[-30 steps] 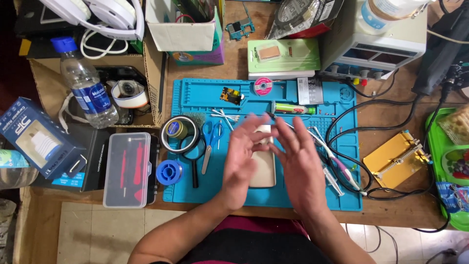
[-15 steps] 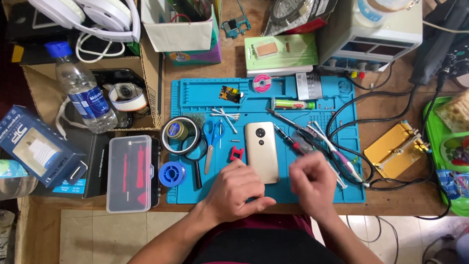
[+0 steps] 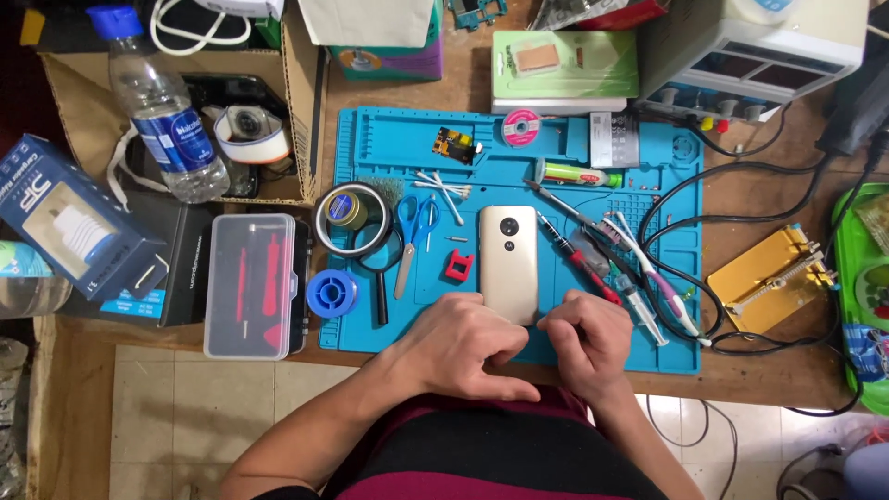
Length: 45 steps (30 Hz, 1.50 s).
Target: Fitting a plastic back cover onto a smartphone after a repair.
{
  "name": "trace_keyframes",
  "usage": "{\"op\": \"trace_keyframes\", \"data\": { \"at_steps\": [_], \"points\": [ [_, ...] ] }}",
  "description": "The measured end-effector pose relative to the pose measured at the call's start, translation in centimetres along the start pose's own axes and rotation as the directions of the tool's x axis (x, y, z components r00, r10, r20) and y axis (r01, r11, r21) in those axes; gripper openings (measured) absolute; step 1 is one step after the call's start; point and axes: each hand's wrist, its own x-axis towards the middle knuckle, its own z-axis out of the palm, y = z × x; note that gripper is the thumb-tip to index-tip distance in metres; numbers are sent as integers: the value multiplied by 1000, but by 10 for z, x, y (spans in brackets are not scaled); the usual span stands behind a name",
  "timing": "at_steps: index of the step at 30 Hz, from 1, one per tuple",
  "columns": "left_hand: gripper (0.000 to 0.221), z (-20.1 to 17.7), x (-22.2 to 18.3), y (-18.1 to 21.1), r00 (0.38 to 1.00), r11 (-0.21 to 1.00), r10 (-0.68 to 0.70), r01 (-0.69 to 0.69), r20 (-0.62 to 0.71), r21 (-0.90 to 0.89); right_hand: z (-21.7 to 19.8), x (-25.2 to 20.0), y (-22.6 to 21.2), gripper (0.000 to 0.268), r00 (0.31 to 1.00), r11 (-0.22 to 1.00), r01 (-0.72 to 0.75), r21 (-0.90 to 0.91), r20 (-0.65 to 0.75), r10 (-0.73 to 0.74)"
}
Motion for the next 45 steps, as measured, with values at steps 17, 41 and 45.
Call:
{"op": "trace_keyframes", "data": {
  "at_steps": [17, 41, 45],
  "points": [
    [25, -3, -31, -36, 998, 909, 44, -21, -47, 417, -16, 53, -46, 51, 691, 657, -340, -673, 295, 660],
    [21, -32, -12, -22, 992, 894, 51, 5, -114, 449, -48, 112, -40, 37, 610, 803, -458, -381, 523, 596],
    [67, -24, -16, -18, 994, 879, -1, 54, -111, 473, -50, 80, -43, 60, 737, 742, -669, 42, 164, 655]
  ]
}}
